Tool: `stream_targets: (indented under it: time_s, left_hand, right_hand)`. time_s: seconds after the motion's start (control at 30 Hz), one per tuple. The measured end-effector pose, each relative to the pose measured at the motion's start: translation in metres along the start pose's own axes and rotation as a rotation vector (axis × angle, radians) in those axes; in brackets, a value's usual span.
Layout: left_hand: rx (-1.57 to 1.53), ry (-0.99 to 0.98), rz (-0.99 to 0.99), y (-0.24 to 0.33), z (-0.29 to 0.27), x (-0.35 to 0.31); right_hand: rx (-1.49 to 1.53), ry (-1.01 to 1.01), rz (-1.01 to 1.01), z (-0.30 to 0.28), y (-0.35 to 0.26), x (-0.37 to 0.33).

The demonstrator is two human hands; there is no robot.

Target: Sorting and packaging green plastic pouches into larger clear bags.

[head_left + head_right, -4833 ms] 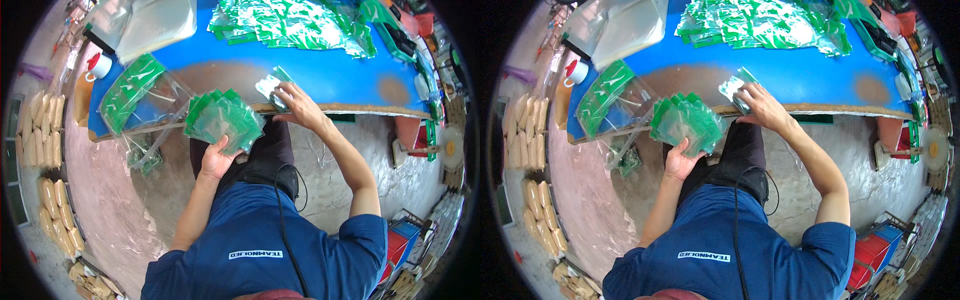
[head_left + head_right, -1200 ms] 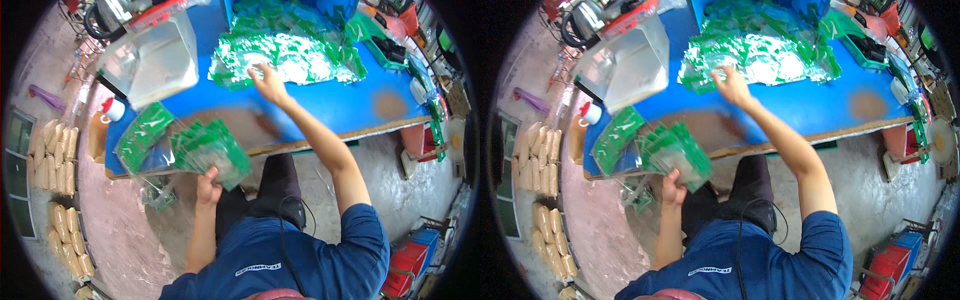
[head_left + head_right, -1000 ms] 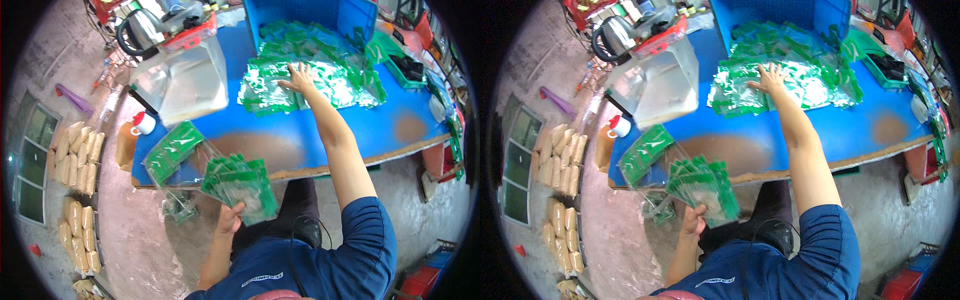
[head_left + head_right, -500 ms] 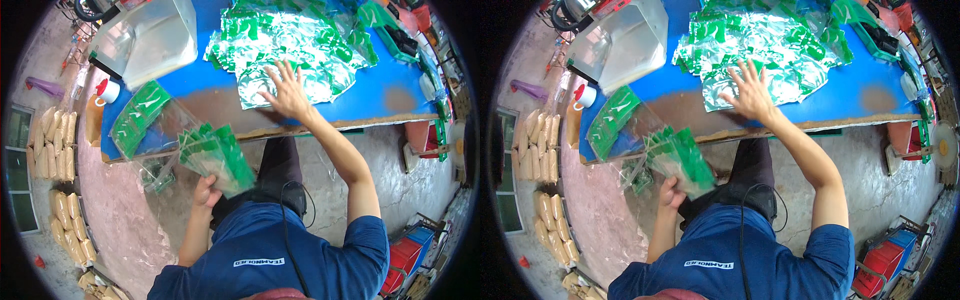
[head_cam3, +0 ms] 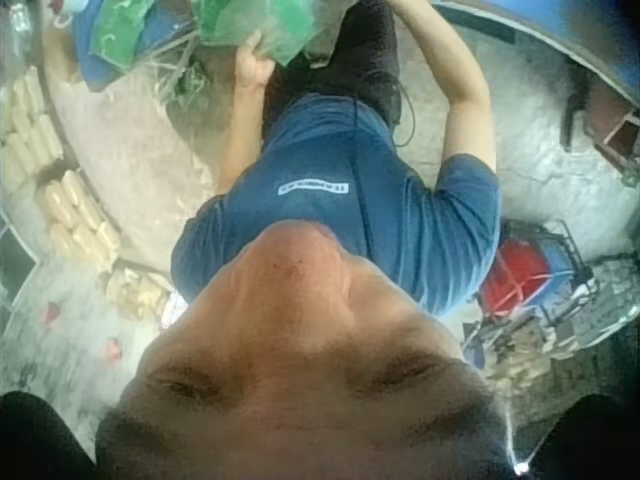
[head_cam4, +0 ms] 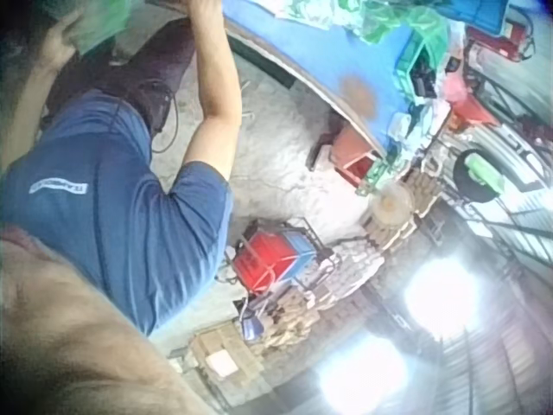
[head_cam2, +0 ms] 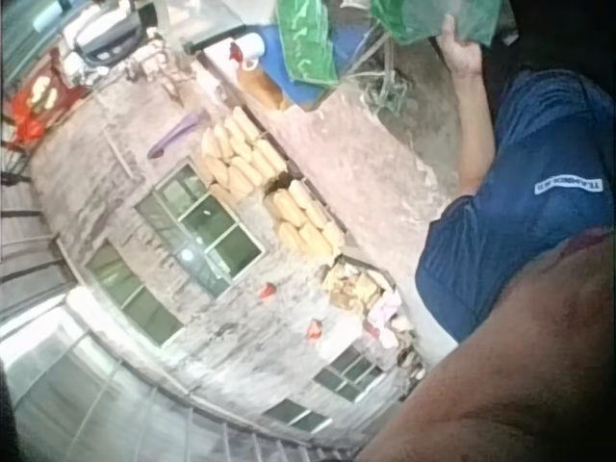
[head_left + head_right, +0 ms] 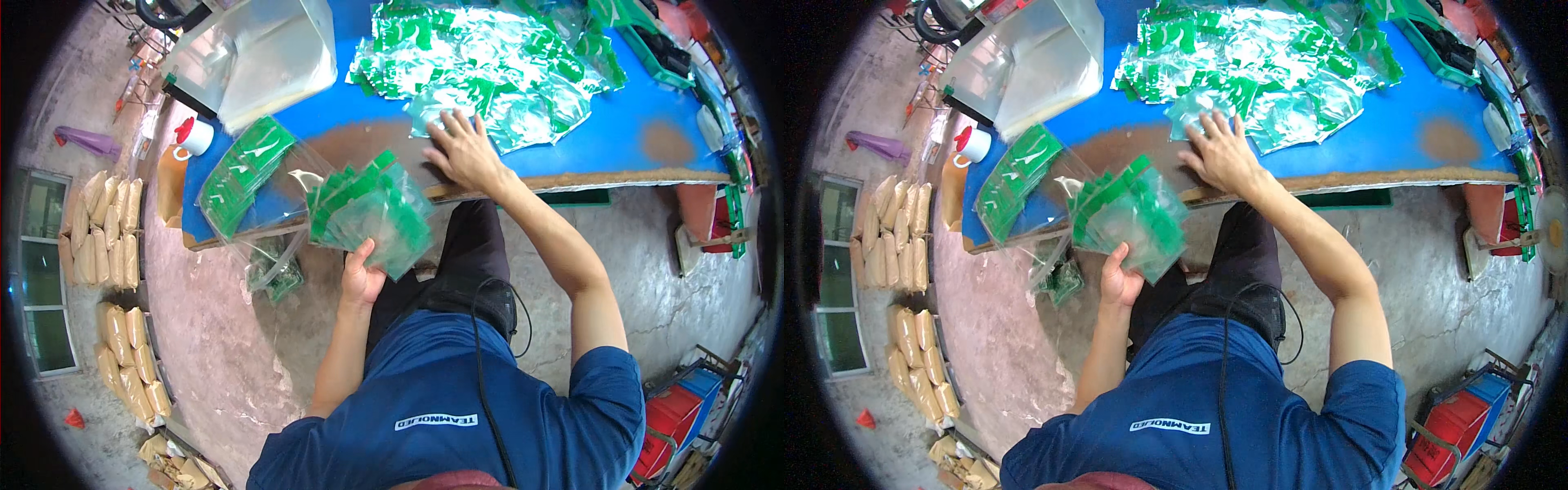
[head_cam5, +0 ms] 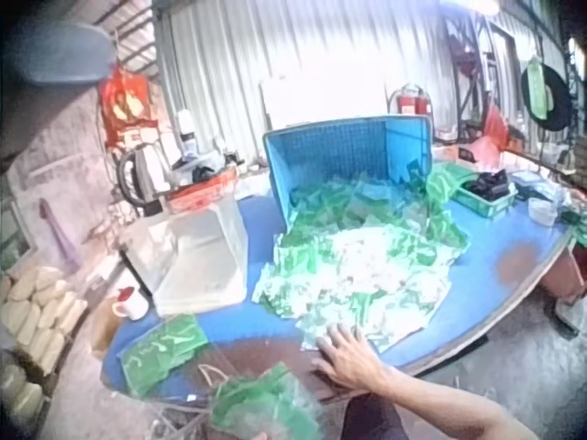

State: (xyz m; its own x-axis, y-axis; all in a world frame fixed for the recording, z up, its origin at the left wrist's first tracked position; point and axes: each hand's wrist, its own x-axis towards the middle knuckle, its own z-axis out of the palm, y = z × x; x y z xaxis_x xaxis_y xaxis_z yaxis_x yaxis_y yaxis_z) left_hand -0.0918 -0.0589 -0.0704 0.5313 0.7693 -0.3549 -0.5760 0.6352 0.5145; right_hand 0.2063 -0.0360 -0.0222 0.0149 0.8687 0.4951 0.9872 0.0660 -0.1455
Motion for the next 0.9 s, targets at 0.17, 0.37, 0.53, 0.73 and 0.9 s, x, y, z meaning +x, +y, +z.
stream_targets:
  time_s: [0.17, 0.37, 0.53, 0.73, 0.9]
  left_hand:
    - [-0.094, -0.108, 0.017, 0.003, -0.009, -0.002]
    - [-0.114, -0.07, 0.002, -0.004, -0.007, 0.008]
    - [-0.053, -0.057, 0.016, -0.007, 0.007, 0.002]
    - [-0.052, -0.026, -0.01, -0.004, -0.012, 0.002]
    - [-0.015, -0.056, 0.072, 0.016, -0.023, -0.014]
  right_hand:
    - [0.667, -0.409, -0.238, -0.026, -0.024, -0.016]
    - [0.426, -0.071, -0.151, -0.01, -0.021, 0.0]
    - [0.628, -0.363, -0.233, -0.03, -0.037, -0.017]
    - [-0.029, -0.124, 0.103, -0.004, 0.033, 0.026]
    - [0.245, -0.249, -0.261, -0.027, -0.018, -0.03]
